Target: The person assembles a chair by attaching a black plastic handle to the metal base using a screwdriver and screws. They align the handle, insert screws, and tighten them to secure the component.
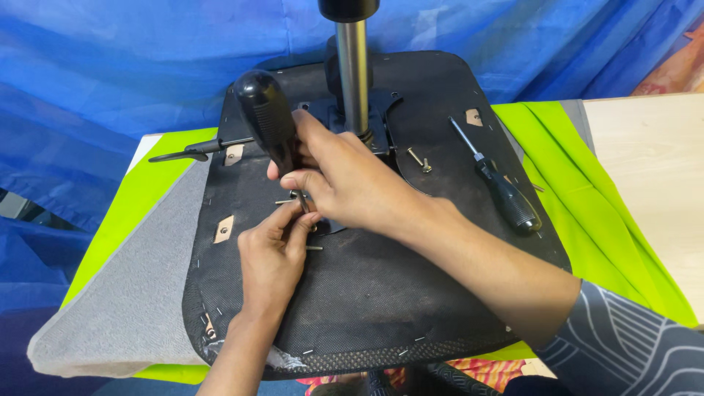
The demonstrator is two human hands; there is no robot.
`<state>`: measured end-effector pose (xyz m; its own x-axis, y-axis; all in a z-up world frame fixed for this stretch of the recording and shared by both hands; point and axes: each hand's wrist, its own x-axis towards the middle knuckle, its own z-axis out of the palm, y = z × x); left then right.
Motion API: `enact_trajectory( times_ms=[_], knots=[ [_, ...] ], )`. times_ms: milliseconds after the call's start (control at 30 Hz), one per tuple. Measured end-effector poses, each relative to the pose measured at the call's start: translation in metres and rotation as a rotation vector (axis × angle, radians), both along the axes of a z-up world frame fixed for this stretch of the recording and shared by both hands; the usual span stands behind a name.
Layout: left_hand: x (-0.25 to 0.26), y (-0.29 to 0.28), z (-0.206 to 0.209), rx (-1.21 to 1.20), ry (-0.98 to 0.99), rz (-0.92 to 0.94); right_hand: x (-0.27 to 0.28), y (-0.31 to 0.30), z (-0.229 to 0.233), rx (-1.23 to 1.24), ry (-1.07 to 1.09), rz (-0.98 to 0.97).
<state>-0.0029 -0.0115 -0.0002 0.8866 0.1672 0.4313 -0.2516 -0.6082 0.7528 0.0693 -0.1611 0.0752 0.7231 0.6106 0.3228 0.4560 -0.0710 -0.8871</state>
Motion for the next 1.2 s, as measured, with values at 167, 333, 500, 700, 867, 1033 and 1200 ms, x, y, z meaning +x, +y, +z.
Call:
enact_trajectory(
  times_ms=[167,333,500,700,867,1033,1200],
  knots=[
    [-0.002,0.005,-0.009,-0.005,0.01,0.009,-0.026,0.011,-0.01,0.132,-0.192,-0.114],
    [-0.002,0.007,-0.009,0.015,0.113,0.052,-0.039,0.015,-0.01,0.099,-0.164,-0.188],
    [-0.001,0.005,-0.006,-0.023,0.001,-0.033,-0.011,-0.002,-0.004,0.093,-0.097,0.109],
    [-0.001,0.002,0.0,-0.049,0.061,-0.067,0.017,-0.005,0.018,0.049,0.001,0.361],
    [-0.003,-0.001,0.001,-0.036,0.083,-0.017,0.013,-0.011,0.02,-0.107,-0.038,0.281],
    [-0.001,0.001,-0.004,-0.07,0.058,-0.034,0.012,-0.013,0.009,0.05,-0.125,0.311],
    [0.0,0.004,-0.009,-0.051,0.048,-0.001,0.009,-0.004,0.002,0.027,-0.04,0.292]
  ],
)
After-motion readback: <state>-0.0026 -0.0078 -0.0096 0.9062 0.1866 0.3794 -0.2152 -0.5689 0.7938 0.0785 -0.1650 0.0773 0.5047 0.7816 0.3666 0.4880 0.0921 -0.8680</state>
